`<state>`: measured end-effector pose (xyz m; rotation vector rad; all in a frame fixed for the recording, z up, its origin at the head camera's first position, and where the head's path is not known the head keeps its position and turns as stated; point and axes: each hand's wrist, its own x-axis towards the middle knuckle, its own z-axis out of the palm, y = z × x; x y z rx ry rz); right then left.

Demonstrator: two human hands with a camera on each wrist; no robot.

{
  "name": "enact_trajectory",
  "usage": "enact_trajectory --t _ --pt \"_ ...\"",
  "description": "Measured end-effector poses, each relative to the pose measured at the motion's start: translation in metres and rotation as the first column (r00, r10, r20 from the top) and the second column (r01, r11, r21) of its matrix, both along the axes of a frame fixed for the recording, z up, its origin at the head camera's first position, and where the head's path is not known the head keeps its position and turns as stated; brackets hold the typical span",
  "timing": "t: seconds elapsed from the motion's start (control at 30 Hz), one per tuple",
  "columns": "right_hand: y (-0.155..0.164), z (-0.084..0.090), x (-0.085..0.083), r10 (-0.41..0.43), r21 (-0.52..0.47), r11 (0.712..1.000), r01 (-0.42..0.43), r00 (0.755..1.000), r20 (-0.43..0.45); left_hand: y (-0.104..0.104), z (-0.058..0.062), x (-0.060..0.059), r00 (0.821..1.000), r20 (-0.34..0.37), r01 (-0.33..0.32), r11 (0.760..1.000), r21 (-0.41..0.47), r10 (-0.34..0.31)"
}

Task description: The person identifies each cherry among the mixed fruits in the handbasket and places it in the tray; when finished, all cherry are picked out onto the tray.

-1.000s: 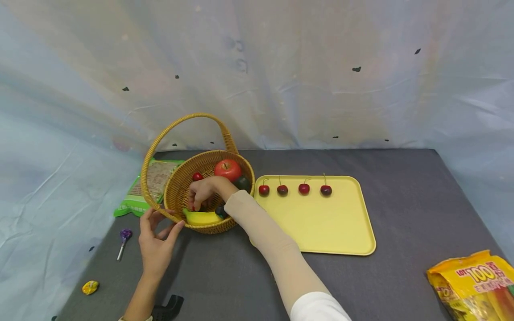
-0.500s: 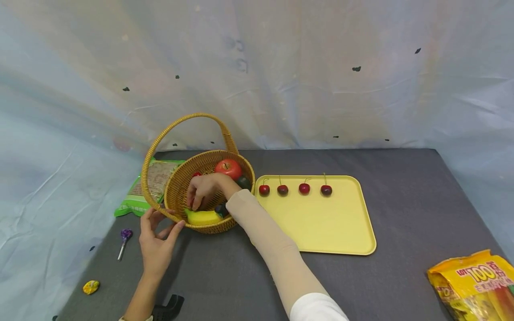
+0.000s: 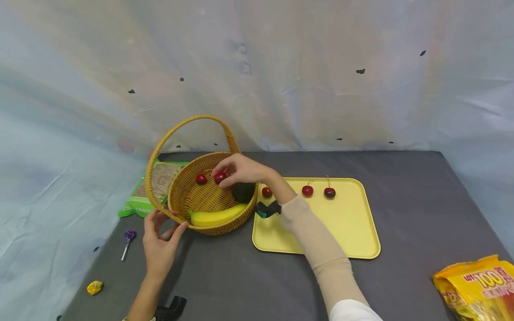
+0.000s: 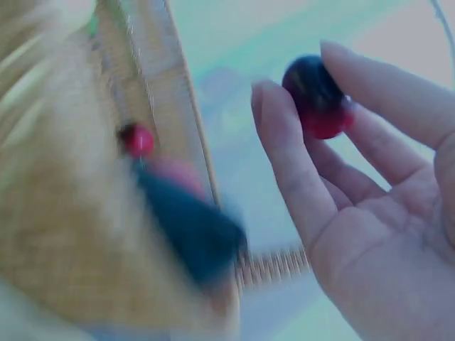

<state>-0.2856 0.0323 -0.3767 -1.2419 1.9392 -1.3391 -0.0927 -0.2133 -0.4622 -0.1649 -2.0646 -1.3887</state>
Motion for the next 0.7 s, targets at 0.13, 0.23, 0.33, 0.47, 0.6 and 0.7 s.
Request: enact_trajectory --t 0.13,0.23,0.33,0.47,0.6,0.7 --pt "0.062 -0.008 0.011 -0.147 -0.038 0.988 0.149 0.987 0.061 0.0 0.001 0.001 1.0 -0.003 -0.008 1.0 0.015 0.008" --pt "0.109 -0.02 0.021 -0.292 -0.005 0.956 0.292 0.956 0.031 0.0 0.0 0.003 1.0 0.014 -0.016 1.0 0.023 0.016" --pt "0.156 -0.031 0.03 -0.433 0.063 0.898 0.436 0.9 -0.05 -0.001 -0.001 0.004 0.999 0.026 -0.019 1.0 0.02 0.018" --pt "0.208 -0.037 0.037 -0.558 0.134 0.811 0.57 0.821 -0.121 -0.003 -0.002 0.003 1.0 0.017 -0.027 0.999 0.019 0.026" --pt "0.246 -0.038 0.042 -0.602 0.215 0.751 0.624 0.781 -0.165 -0.003 -0.002 0.001 0.999 0.017 -0.032 0.999 0.009 0.032" --pt "0.262 -0.039 0.044 -0.58 0.282 0.742 0.609 0.793 -0.187 -0.003 -0.003 0.001 0.999 0.018 -0.033 0.999 0.002 0.033"
